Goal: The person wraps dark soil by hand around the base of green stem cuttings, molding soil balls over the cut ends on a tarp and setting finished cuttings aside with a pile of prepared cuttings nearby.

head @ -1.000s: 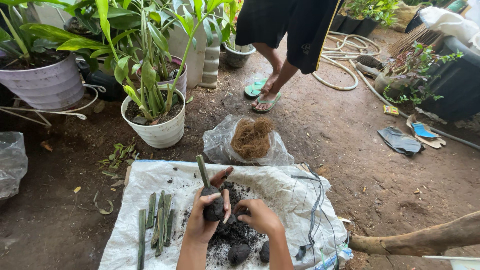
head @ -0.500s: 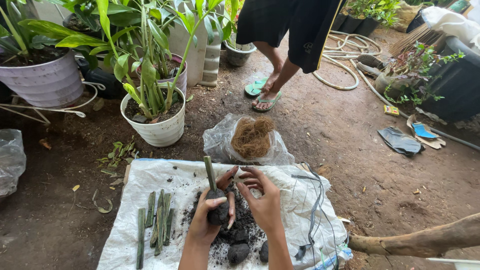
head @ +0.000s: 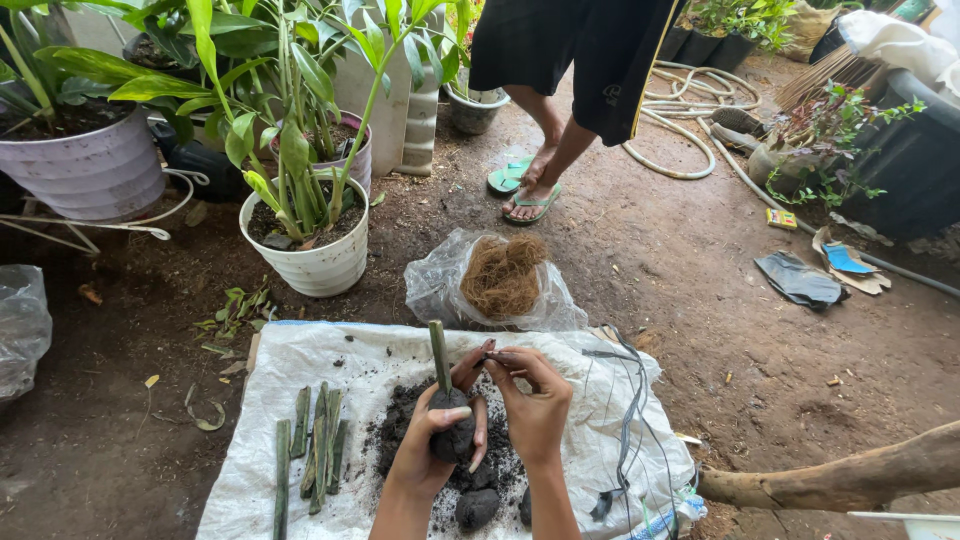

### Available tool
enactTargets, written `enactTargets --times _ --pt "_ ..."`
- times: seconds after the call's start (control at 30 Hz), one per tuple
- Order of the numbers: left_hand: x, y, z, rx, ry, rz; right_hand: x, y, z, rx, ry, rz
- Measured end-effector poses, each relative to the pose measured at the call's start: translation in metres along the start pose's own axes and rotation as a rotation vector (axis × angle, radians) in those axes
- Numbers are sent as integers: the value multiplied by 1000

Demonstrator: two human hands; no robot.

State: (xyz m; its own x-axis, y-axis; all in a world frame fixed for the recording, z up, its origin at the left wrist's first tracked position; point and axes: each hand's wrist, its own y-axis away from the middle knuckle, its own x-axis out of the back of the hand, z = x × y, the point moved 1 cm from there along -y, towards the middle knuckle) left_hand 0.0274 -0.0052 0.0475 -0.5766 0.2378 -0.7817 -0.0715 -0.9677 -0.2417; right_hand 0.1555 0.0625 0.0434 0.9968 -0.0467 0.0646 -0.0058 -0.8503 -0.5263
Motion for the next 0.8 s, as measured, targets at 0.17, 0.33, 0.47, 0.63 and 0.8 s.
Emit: enactTargets --times 0.17,0.33,0.47,0.63,0.8 --pt "-8 -2 3 7 10 -19 -4 3 -3 -11 57 62" --pt "-9 -3 3 -3 13 -4 -7 5 -9 4 163 96" --pt "-7 -2 4 -4 16 6 -6 5 -6 -58 103 91" --pt "-3 -3 4 -27 18 39 -1 4 6 -163 -81 105" --pt "3 -4 8 -19 65 -15 10 -3 17 -329 -289 119"
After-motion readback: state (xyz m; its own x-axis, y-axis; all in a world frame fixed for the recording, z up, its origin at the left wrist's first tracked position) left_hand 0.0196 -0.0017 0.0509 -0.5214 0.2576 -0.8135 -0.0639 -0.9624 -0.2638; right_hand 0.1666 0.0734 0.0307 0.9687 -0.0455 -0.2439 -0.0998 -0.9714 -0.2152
